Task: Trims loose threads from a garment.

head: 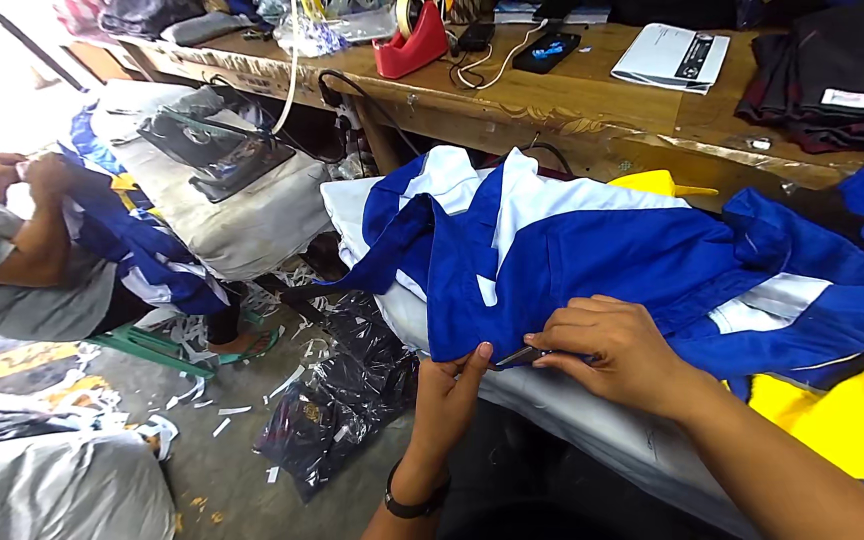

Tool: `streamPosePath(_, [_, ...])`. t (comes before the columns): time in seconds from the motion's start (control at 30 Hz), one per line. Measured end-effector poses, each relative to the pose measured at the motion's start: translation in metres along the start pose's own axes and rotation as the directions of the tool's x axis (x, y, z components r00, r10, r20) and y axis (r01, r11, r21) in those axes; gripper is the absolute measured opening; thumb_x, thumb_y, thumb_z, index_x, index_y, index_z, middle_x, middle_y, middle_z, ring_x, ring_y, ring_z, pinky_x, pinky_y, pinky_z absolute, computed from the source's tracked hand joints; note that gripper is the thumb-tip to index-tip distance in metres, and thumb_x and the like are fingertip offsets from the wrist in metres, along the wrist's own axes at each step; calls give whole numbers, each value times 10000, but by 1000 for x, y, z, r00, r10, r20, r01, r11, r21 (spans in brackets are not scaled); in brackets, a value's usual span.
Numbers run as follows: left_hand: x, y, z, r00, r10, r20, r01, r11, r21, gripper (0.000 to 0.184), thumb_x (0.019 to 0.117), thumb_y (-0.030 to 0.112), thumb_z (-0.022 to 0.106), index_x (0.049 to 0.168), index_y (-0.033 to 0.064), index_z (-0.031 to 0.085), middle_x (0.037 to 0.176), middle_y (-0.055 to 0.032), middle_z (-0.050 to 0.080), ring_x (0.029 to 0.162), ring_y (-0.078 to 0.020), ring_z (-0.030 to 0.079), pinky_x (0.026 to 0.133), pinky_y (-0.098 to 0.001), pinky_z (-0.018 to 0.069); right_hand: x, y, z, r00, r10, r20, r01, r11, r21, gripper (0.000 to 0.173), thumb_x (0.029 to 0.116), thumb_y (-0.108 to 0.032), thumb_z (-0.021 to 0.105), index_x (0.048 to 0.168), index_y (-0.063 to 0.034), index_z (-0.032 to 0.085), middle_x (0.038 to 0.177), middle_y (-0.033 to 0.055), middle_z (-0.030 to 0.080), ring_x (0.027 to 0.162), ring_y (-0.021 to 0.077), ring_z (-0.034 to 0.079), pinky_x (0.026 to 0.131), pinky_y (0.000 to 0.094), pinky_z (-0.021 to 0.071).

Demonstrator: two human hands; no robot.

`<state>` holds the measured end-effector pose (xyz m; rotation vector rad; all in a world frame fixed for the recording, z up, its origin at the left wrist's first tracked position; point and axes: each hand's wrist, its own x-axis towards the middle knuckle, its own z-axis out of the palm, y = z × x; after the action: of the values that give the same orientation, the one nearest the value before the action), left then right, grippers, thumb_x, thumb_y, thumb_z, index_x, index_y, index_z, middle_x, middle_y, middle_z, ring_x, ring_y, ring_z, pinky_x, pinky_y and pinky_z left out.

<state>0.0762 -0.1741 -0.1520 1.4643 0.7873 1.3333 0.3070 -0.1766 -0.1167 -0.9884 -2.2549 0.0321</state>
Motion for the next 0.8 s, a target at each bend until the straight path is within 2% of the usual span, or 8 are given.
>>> streamPosePath(0.07, [-1, -1, 0, 1000, 13, 1, -13, 1000, 14, 195, 1009, 44, 562, 908, 55, 729, 812, 66, 740, 760, -6, 694, 761, -214, 590, -3, -3, -3, 998, 61, -5, -60, 996, 72, 275, 999, -348, 611, 1020, -139, 789, 861, -16, 717, 775, 97, 631, 682, 285, 475])
streamPosePath(0.13, [-2, -2, 0, 1000, 27, -15, -27, 999, 40, 204, 1010, 44, 562, 916, 34, 743, 830, 52, 749, 778, -10, 703, 772, -218, 597, -7, -8, -8, 976, 216, 1, -209, 942, 262, 304, 975, -386, 654, 1095, -120, 739, 888, -54, 667, 765, -1, 587, 674, 185, 489])
streamPosePath(0.23, [-5, -4, 1, 999, 22, -38, -20, 998, 58, 175, 995, 42, 581, 934, 7, 742, 844, 38, 755, 787, -11, 711, 774, -216, 603, -12, -22, -7, 909, 405, 96, -372, 685, 627, 306, 1002, -394, 623, 1125, -114, 613, 841, -103, 590, 720, -60, 529, 624, 110, 442])
streamPosePath(0.3, [-8, -4, 3, 999, -24, -35, 25, 999, 21, 107, 944, 20, 629, 964, -12, 729, 869, 25, 760, 796, -22, 715, 773, -218, 604, -18, -35, 3, 883, 433, 180, -409, 524, 747, 367, 1057, -439, 495, 1113, -97, 618, 764, -132, 502, 639, -76, 444, 562, 103, 359])
streamPosePath(0.4, [-14, -8, 5, 996, -62, -58, 61, 998, -22, 72, 888, -22, 701, 954, -18, 732, 871, -15, 772, 799, -68, 737, 786, -249, 622, -30, -58, 21, 811, 469, 350, -516, 290, 806, 435, 1099, -456, 341, 1028, -144, 636, 706, -156, 420, 566, -78, 365, 510, 105, 304])
streamPosePath(0.57, [-21, -13, 6, 994, -8, -112, 13, 999, 43, 61, 907, 18, 706, 913, 12, 767, 845, 11, 764, 783, -41, 716, 771, -226, 605, -39, -73, 36, 760, 382, 526, -537, -86, 839, 376, 1094, -501, 377, 926, -194, 515, 709, -115, 459, 524, -41, 431, 464, 113, 382])
streamPosePath(0.67, [-24, -14, 4, 997, -19, -75, 20, 1000, 4, 114, 939, 25, 670, 982, 14, 775, 929, 9, 775, 863, -56, 726, 826, -253, 607, -40, -75, 39, 742, 396, 542, -512, -188, 838, 366, 1087, -484, 420, 887, -199, 532, 611, -138, 408, 436, -66, 360, 393, 98, 314])
streamPosePath(0.8, [-25, -13, 6, 997, -38, -61, 35, 998, -47, 128, 951, 30, 663, 1009, 31, 777, 959, 17, 778, 881, -64, 729, 829, -264, 611, -41, -77, 42, 732, 365, 576, -505, -278, 817, 424, 1097, -503, 334, 872, -201, 530, 607, -135, 387, 427, -65, 320, 380, 97, 269])
